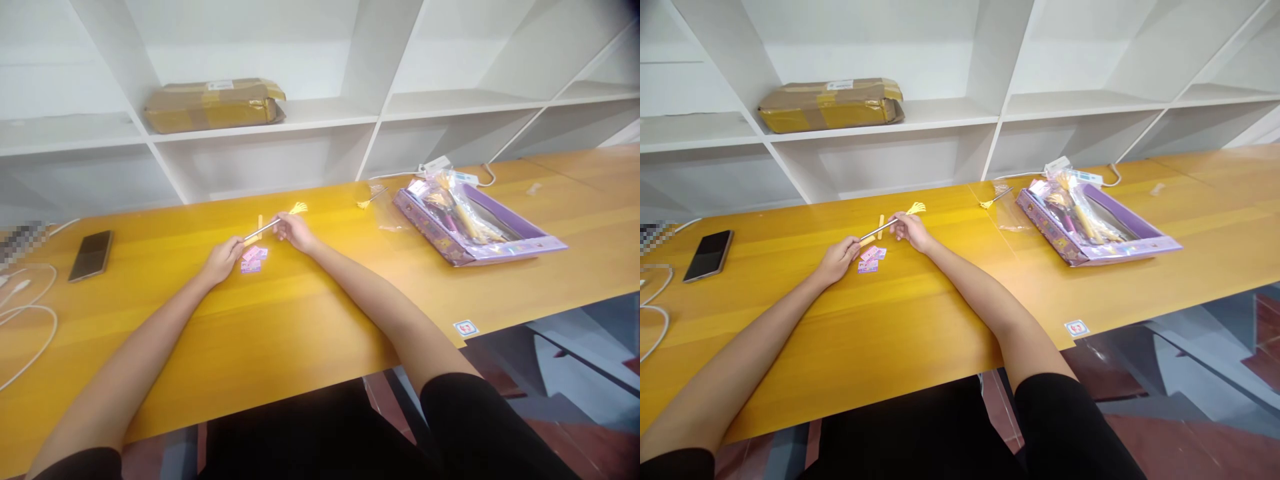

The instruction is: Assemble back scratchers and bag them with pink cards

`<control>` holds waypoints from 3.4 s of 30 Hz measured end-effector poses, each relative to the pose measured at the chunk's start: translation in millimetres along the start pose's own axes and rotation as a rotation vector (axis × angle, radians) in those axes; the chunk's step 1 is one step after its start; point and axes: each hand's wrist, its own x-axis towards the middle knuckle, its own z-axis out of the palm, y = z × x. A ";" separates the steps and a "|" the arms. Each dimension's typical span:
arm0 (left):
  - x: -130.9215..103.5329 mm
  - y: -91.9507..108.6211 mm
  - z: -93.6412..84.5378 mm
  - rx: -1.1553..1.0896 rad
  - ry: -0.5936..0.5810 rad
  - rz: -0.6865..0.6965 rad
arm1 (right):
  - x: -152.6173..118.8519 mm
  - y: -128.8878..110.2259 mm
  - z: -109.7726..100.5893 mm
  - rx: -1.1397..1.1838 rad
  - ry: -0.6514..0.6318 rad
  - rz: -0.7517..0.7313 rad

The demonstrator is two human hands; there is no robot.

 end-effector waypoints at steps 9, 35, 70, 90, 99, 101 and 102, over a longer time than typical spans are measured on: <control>-0.8 0.4 -0.8 -0.048 0.031 -0.005 | 4.2 -4.8 -18.5 -0.021 0.029 -0.048; 1.3 4.2 -0.3 0.037 0.023 -0.045 | 0.7 -7.1 -18.0 -0.096 0.007 -0.041; -1.1 -1.6 -6.7 0.037 0.009 -0.018 | -8.6 -18.4 -11.2 -0.148 -0.090 0.006; -5.4 0.4 -9.2 -0.004 0.003 -0.022 | -9.7 -13.8 -8.1 -0.146 -0.109 0.004; -6.2 -1.7 -8.0 0.005 0.009 0.002 | -9.6 -7.8 -10.5 -0.118 -0.153 -0.023; -6.1 -1.2 -8.0 0.009 0.011 0.007 | -9.4 -6.5 -10.7 -0.133 -0.157 -0.022; -6.1 -0.9 -8.1 0.011 0.012 0.009 | -9.2 -5.2 -10.4 -0.143 -0.166 -0.022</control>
